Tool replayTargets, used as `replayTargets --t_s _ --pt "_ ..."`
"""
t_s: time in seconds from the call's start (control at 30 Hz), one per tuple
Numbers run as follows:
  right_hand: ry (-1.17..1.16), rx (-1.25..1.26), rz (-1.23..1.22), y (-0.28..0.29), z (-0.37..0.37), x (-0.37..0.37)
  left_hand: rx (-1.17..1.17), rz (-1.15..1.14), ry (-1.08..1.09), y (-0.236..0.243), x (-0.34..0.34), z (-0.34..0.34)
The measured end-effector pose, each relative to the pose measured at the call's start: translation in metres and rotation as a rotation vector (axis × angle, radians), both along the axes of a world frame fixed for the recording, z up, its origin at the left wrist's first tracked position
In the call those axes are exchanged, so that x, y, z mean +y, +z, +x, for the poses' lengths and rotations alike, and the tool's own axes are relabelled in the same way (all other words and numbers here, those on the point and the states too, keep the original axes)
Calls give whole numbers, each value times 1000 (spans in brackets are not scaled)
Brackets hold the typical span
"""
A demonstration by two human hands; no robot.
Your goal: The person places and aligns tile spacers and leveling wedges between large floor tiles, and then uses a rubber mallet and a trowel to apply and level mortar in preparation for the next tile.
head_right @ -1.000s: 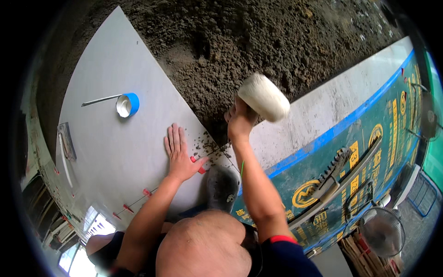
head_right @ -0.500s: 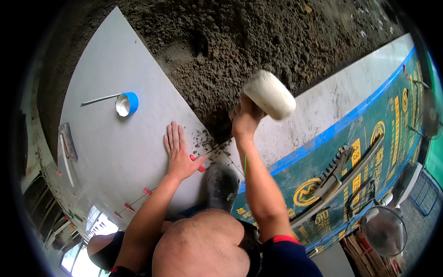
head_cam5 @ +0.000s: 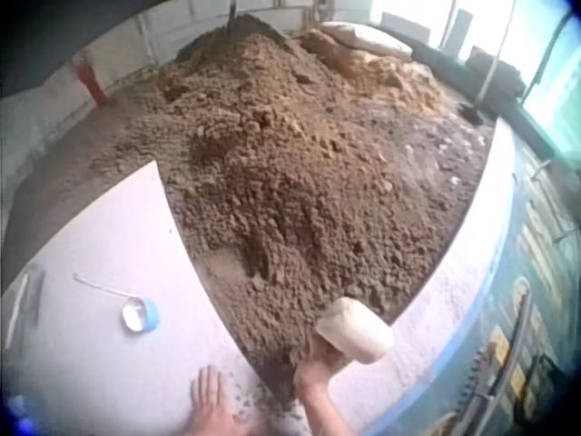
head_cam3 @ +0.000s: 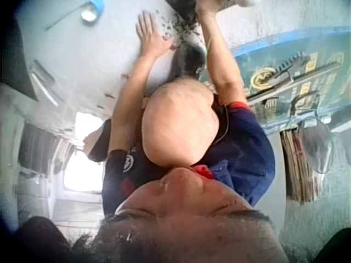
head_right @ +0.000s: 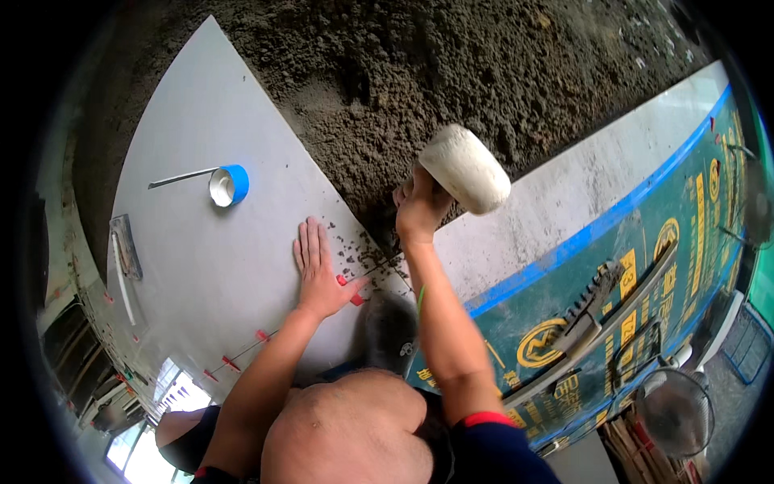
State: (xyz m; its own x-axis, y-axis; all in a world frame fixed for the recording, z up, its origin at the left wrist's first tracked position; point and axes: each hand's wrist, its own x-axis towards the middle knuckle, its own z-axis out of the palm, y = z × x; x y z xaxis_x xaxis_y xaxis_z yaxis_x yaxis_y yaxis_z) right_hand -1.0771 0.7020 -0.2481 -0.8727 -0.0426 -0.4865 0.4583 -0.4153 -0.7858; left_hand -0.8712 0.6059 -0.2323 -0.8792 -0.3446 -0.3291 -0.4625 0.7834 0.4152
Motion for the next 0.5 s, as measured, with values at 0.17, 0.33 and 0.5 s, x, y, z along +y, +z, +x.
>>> replayTargets --t_s 0.17,0.33,0.5 --pt "122 272 -10 43 -69 20 13 -6 4 0 -1 9" --pt "100 429 -196 97 -115 53 5 -8 24 1 -2 13" --pt "-146 -46 15 2 14 -3 -55 32 -9 9 7 5"
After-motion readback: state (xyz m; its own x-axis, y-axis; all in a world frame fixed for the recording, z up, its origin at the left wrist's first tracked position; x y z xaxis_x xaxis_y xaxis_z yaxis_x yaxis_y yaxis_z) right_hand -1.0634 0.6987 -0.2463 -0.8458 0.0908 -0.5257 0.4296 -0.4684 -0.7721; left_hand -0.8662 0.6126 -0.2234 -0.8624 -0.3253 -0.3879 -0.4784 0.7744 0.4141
